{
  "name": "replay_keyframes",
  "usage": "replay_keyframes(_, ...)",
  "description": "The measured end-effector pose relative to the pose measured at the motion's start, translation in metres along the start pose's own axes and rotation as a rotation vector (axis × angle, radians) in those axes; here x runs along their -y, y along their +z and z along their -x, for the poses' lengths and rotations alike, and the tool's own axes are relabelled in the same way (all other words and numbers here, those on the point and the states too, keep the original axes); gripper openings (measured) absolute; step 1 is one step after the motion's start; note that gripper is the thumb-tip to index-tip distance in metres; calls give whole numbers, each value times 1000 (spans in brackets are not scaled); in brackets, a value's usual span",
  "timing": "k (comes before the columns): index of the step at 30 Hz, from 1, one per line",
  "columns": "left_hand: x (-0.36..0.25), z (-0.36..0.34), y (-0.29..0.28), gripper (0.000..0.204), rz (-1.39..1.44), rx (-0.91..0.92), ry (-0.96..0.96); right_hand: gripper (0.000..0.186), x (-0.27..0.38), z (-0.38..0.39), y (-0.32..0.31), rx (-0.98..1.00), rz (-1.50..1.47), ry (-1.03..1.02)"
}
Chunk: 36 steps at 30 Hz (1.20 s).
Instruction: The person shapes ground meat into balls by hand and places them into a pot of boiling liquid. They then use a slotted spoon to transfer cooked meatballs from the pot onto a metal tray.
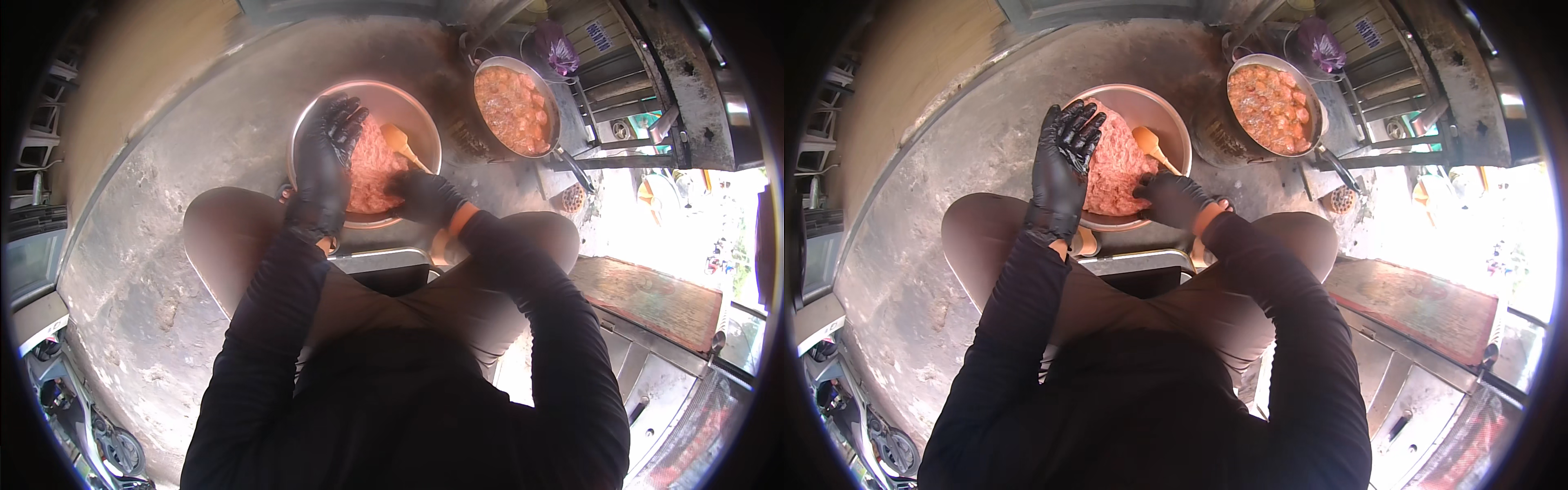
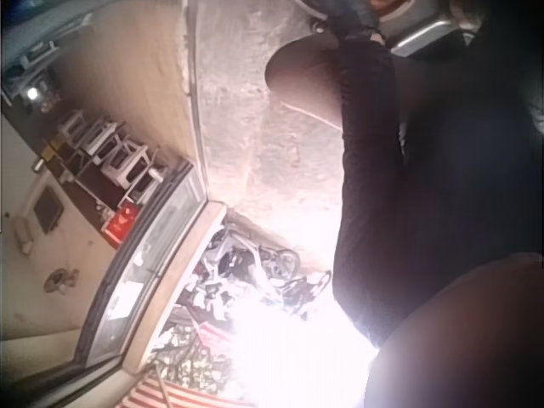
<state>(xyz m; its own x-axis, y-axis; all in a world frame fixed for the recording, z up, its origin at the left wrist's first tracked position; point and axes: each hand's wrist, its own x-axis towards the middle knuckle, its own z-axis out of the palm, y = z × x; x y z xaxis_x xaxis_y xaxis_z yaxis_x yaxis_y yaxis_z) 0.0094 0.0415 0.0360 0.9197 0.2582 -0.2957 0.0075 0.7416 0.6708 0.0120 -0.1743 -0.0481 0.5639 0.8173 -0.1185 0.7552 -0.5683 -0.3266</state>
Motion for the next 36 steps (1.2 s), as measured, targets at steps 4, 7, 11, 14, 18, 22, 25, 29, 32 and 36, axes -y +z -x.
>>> replay_keyframes(4,2,0,3,48,-6,28,-11,29,7,-3,1,167,80,200)
replay_keyframes(7,4,-6,7,48,-17,27,-14,29,0,-8,5,187,105,229)
replay_keyframes(11,0,-9,4,49,-23,37,-14,29,-8,-19,12,109,204,70)
replay_keyframes(14,0,-13,1,48,-50,18,-24,32,-20,-24,0,215,-127,154)
replay_keyframes(18,6,-13,-7,43,-102,8,-31,38,-26,-27,-31,189,-660,335)
replay_keyframes(22,41,0,-10,37,-37,-167,-360,37,-4,-25,-48,-326,-1507,556)
replay_keyframes(25,60,1,-13,32,276,-38,-517,35,14,-27,-54,-342,-1435,408)
replay_keyframes(29,67,-1,-11,28,216,40,-374,33,26,-27,-61,-555,-238,191)
replay_keyframes(32,66,0,-9,30,137,149,-326,27,24,-27,-65,-628,-420,238)
replay_keyframes(36,71,-4,-20,28,71,-27,-241,26,16,-23,-59,-593,-767,339)
